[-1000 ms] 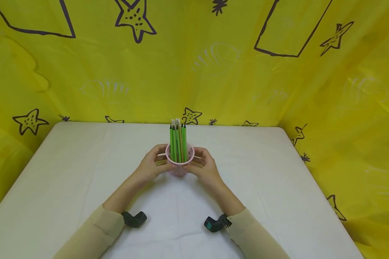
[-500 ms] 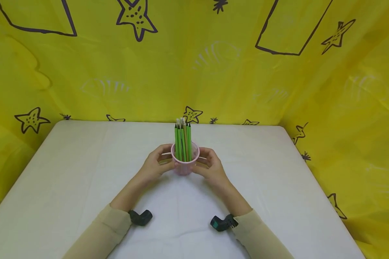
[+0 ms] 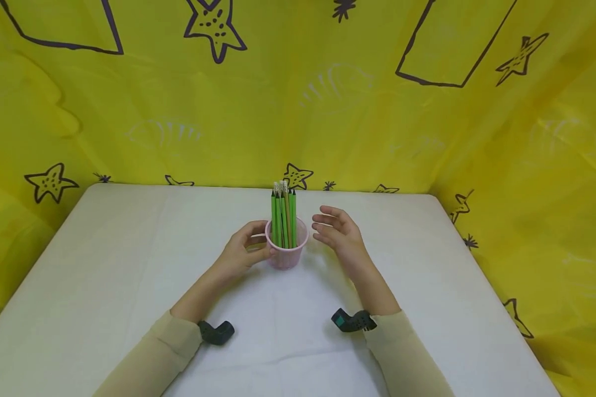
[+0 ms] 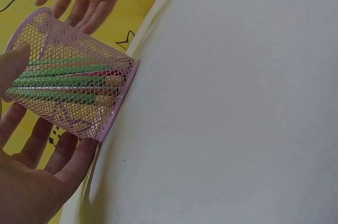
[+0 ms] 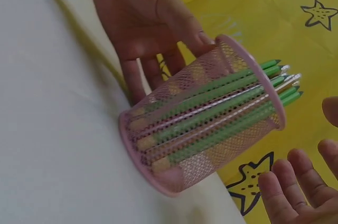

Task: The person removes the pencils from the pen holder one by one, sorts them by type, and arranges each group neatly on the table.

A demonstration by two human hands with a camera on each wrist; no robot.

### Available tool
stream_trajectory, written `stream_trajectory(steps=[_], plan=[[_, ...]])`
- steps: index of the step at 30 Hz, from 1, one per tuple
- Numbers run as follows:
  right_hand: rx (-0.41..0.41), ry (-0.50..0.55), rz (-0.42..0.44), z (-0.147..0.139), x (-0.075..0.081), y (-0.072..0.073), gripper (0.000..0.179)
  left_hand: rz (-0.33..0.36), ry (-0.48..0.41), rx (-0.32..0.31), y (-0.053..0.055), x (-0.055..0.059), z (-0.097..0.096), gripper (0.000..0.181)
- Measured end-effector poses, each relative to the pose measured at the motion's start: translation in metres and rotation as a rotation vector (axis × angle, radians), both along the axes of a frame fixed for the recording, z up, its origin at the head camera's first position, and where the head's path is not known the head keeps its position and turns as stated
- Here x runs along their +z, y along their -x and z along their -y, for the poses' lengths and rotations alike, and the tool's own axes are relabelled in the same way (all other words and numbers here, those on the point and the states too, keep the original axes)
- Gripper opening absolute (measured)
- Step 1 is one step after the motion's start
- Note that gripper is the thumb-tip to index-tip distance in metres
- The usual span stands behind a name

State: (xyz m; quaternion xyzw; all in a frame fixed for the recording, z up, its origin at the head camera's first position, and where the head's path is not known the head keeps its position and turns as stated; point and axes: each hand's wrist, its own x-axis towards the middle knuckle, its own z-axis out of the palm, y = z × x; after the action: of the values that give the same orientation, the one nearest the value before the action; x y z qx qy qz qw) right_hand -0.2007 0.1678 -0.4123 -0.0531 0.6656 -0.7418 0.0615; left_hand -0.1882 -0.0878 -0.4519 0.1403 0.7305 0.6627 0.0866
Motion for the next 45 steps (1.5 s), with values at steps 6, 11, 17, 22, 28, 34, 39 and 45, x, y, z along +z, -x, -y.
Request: stream_trajectory(steps=[6, 11, 17, 22, 28, 34, 39, 45], plan=[[-0.044, 0.088, -0.012, 0.014, 0.015, 0.021, 0.048, 0.008, 0.022, -0.008, 0.003, -0.001, -0.001, 0.064], [0.005, 0.135, 0.02, 0.022, 0.023, 0.037, 0.044, 0.024, 0.012, -0.008, 0.004, -0.001, -0.001, 0.063], [-0.022, 0.162, 0.023, 0.023, 0.024, 0.043, 0.042, 0.038, 0.004, -0.009, 0.002, -0.001, 0.002, 0.063], [0.01, -0.065, -0.055, 0.032, 0.018, 0.039, 0.045, 0.024, 0.002, -0.007, 0.001, -0.004, 0.005, 0.064], [0.021, -0.208, -0.057, 0.043, 0.012, 0.037, 0.038, 0.022, -0.008, -0.013, 0.001, -0.004, 0.006, 0.062], [-0.012, -0.245, -0.078, 0.045, 0.01, 0.038, 0.029, 0.016, -0.022, -0.032, 0.002, -0.002, 0.005, 0.061], [-0.045, -0.238, -0.105, 0.043, 0.008, 0.038, 0.029, 0.011, -0.012, -0.03, 0.003, -0.003, 0.004, 0.061], [-0.054, -0.188, -0.131, 0.038, 0.013, 0.035, 0.028, 0.017, -0.009, -0.02, 0.002, -0.004, 0.003, 0.062]])
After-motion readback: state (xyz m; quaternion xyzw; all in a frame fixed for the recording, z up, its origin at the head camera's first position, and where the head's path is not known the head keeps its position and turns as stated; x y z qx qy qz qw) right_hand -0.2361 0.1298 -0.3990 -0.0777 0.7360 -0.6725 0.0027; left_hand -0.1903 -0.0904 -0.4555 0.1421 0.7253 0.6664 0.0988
